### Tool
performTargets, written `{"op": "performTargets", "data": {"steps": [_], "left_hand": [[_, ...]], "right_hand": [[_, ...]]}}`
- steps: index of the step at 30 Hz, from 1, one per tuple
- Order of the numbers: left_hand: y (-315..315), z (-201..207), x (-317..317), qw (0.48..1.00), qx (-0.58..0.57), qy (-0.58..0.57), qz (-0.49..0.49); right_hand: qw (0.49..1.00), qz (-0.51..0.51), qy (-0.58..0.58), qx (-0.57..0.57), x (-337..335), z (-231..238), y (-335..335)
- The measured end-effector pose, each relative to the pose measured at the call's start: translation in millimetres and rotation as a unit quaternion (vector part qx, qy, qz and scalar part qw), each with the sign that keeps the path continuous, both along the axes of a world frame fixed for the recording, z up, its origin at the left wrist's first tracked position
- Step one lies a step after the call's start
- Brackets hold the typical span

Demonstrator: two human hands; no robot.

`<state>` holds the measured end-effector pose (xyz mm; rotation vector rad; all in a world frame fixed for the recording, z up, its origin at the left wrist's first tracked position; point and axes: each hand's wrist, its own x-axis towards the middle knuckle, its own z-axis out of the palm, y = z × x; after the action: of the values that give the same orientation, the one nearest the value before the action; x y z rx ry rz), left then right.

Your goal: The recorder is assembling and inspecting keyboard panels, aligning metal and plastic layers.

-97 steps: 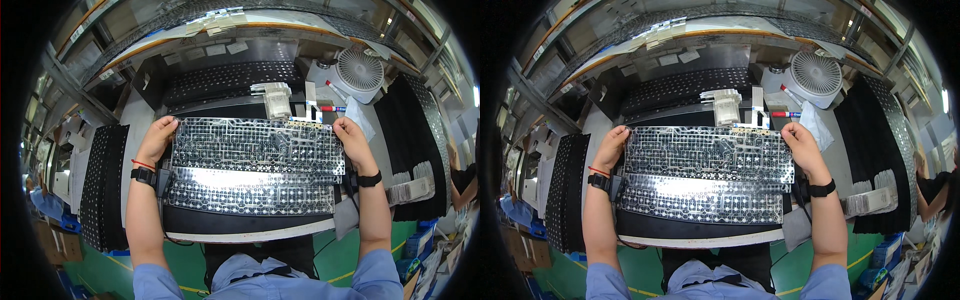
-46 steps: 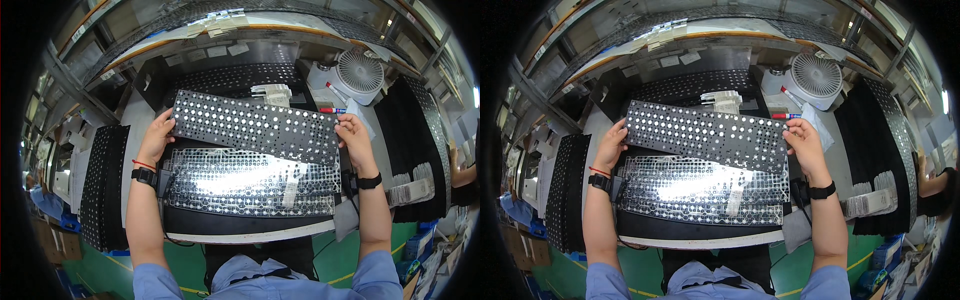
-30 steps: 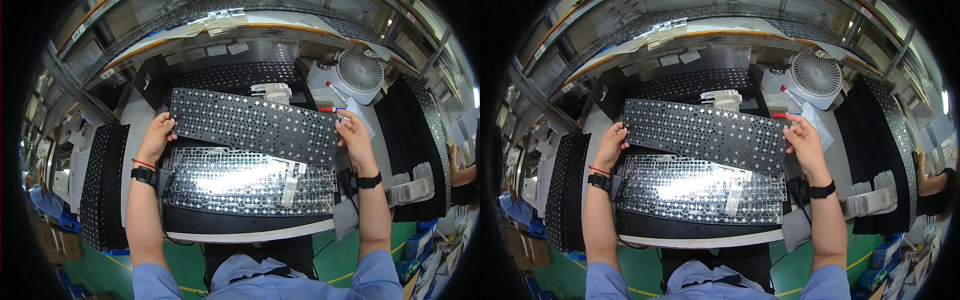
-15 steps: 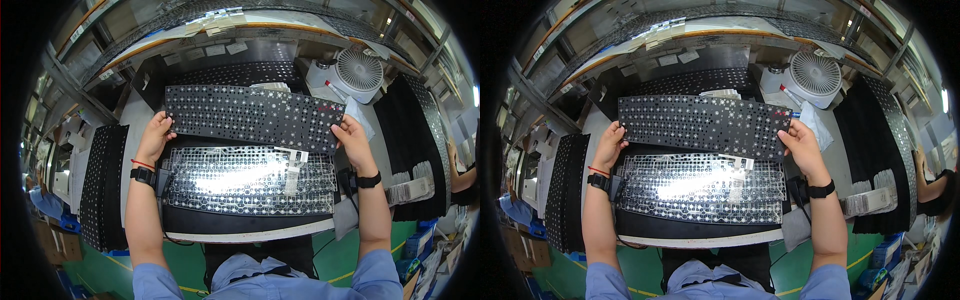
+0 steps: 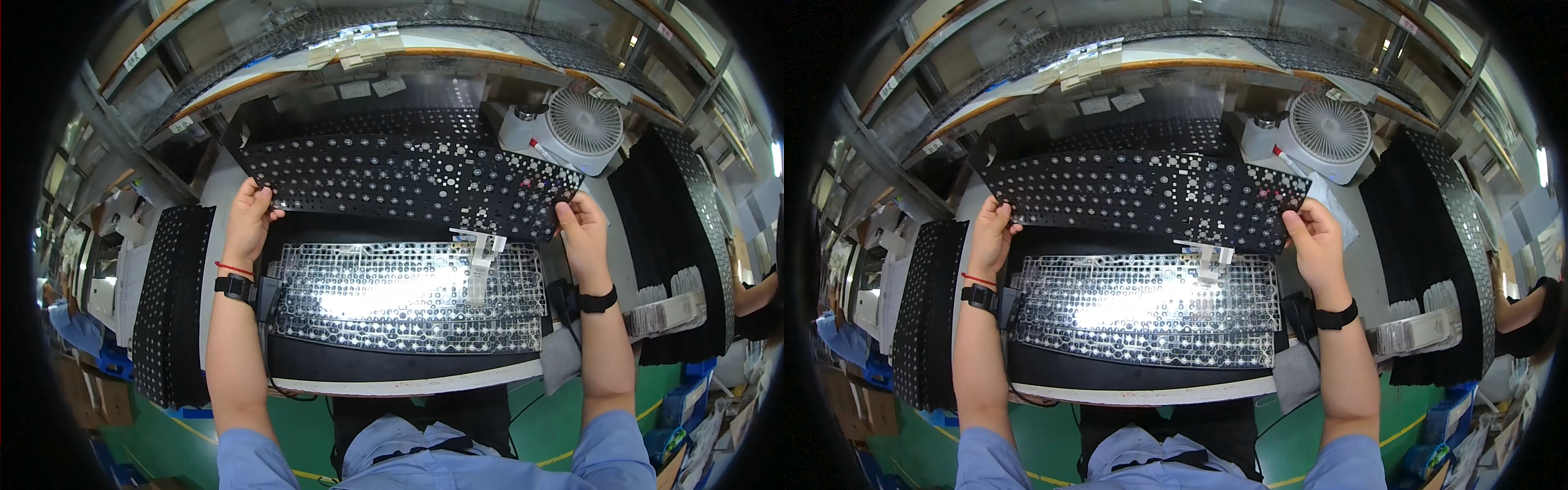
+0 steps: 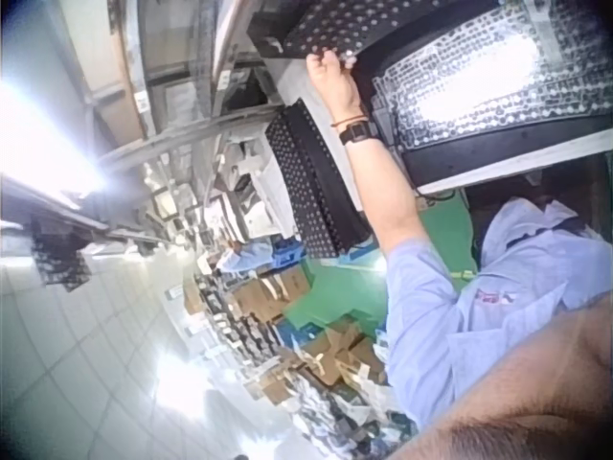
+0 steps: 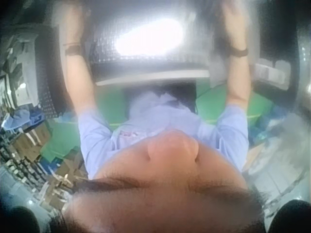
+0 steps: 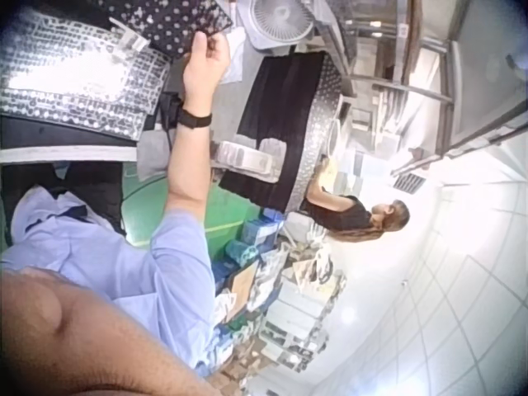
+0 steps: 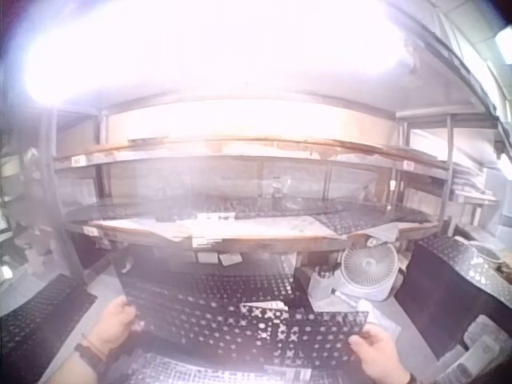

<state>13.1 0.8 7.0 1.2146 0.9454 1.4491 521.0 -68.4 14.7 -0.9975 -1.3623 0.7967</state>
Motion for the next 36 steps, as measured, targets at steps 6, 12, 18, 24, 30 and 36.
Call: {"op": "performTargets", "data": {"steps": [6, 12, 18, 24, 30, 36], "left_hand": [[-10.2, 48.4, -0.5, 0.995, 0.072, -0.061, 0.017], [-23.1, 117.4, 3.5, 0.984, 0.161, -0.076, 0.007], [-39.9, 185.7, 29.1, 0.978, 0.179, -0.105, -0.004], [-25.9, 242.3, 28.0, 0.985, 0.151, -0.082, -0.031], [-10.8, 292.8, 67.1, 0.979, 0.138, -0.142, -0.047], [12.7, 254.0, 56.5, 0.973, 0.193, -0.126, 0.009]], "right_hand": [[0.998, 0.007, 0.063, -0.001, 3.4, 7.1, 0.8], [0.997, 0.001, 0.069, -0.041, 9.8, 7.2, 5.5], [0.996, -0.013, 0.071, -0.046, 14.7, 3.5, 6.8], [0.997, -0.003, 0.067, -0.042, 14.2, 1.7, 9.4], [0.997, 0.001, 0.020, -0.076, 17.2, -1.3, 10.6], [0.966, -0.072, -0.219, -0.118, 33.0, -28.9, 20.2]]}}
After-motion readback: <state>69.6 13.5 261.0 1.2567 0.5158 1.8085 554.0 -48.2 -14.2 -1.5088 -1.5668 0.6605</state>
